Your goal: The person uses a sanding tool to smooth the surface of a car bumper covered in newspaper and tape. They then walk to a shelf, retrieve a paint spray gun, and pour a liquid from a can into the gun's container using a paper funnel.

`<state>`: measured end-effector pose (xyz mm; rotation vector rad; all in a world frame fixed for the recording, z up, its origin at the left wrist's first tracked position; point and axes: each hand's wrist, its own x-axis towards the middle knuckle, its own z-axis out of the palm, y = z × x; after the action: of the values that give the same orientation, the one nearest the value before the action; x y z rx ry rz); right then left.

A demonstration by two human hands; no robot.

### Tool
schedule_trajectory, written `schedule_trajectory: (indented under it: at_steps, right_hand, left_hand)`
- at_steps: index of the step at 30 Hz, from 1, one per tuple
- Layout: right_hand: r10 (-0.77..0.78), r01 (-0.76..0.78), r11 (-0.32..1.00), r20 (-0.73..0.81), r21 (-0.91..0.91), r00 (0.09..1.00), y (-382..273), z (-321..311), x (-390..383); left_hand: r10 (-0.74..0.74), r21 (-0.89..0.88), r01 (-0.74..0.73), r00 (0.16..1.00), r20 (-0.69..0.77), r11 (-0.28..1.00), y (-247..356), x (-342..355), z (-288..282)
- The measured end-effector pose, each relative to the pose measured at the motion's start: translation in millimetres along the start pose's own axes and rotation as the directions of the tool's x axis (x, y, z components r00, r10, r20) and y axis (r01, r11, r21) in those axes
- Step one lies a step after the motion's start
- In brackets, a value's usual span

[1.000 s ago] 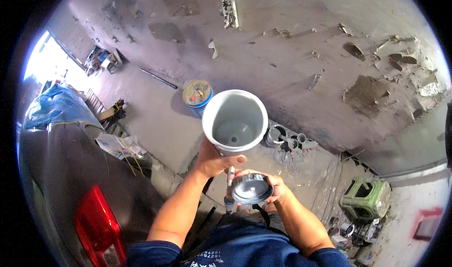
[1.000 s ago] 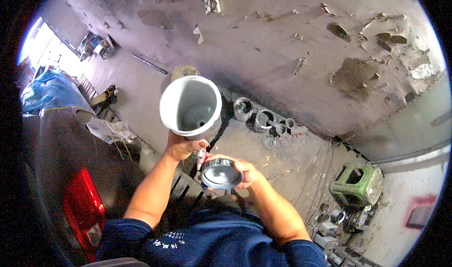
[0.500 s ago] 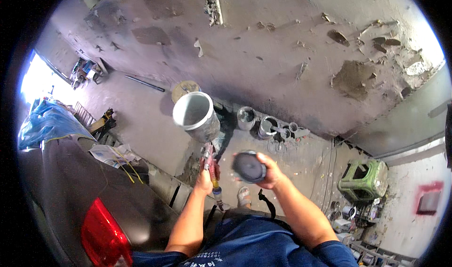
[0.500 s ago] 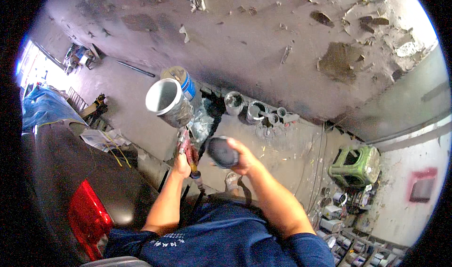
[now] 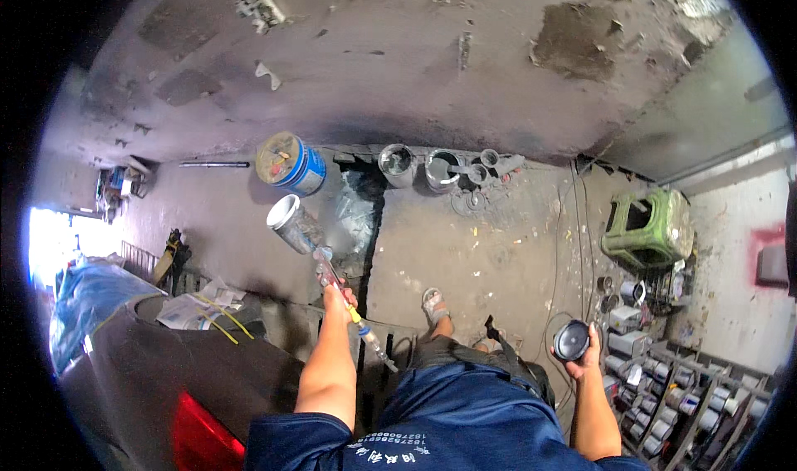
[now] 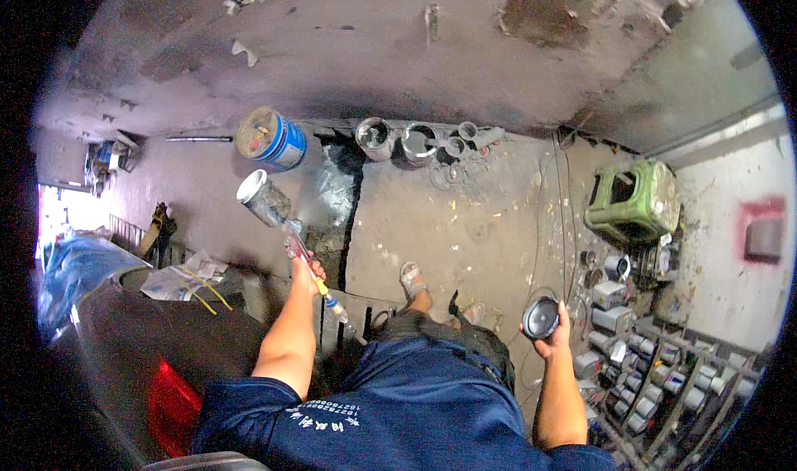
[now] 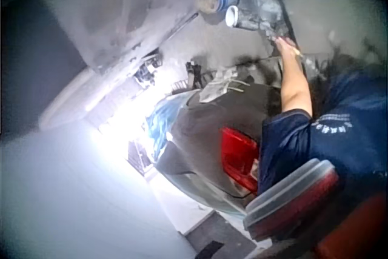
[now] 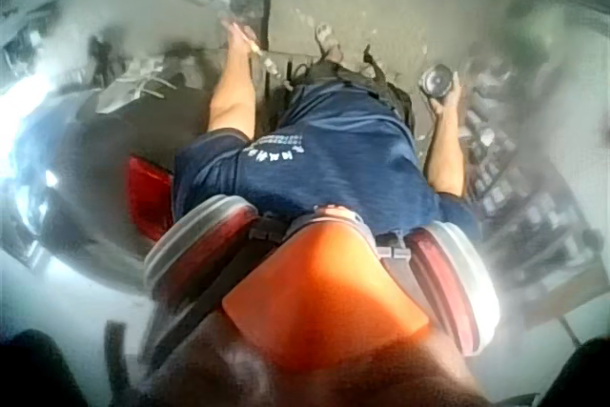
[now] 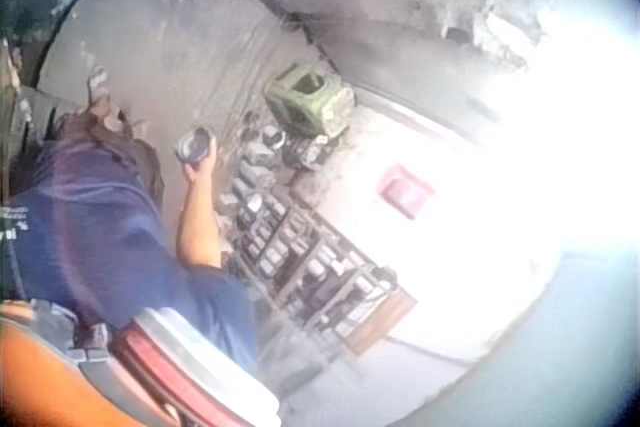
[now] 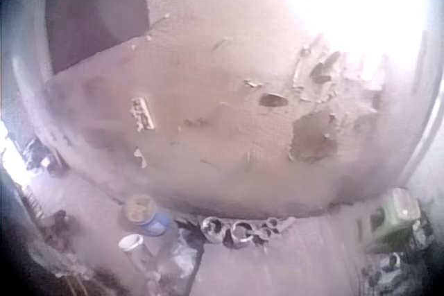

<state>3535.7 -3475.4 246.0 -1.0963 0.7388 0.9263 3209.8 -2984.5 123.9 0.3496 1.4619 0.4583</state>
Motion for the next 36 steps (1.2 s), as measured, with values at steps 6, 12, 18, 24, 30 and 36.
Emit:
schedule_trajectory:
  at_steps: [6, 12, 18, 24, 30, 36]
  right_hand:
    - [0.004, 0.009, 0.982, -0.069, 0.19, 0.998, 24.7, -58.2, -26.6]
    - [-0.156, 0.102, 0.908, 0.102, 0.406, 0.983, 25.1, -123.6, -45.8]
    - [-0.416, 0.18, 0.738, 0.228, 0.65, 0.881, 7.3, -212.3, -80.3]
    - [-0.519, 0.334, 0.635, 0.064, 0.697, 0.852, 25.7, -306.6, -116.4]
    - [-0.457, 0.746, 0.612, -0.652, 0.263, 0.604, 13.9, -326.1, -186.2]
    - [-0.573, 0.886, 0.408, -0.695, 0.219, 0.435, 20.1, -347.5, -217.5]
  left_hand:
    - [0.056, 0.19, -0.055, 0.998, -0.001, 0.98, -13.4, -15.9, 36.2]
    - [0.178, 0.372, -0.266, 0.951, 0.252, 0.889, -75.6, -78.0, 101.0]
    - [0.205, 0.302, -0.382, 0.852, 0.483, 0.874, -164.5, -194.7, 220.7]
    - [-0.062, 0.272, -0.657, 0.324, 0.944, 0.703, -263.2, -319.7, 302.5]
    - [-0.502, 0.183, -0.916, -0.024, 0.864, 0.358, -388.3, -411.9, 349.8]
    - [-0.848, 0.284, -0.952, 0.058, 0.527, 0.111, -494.1, -481.1, 373.5]
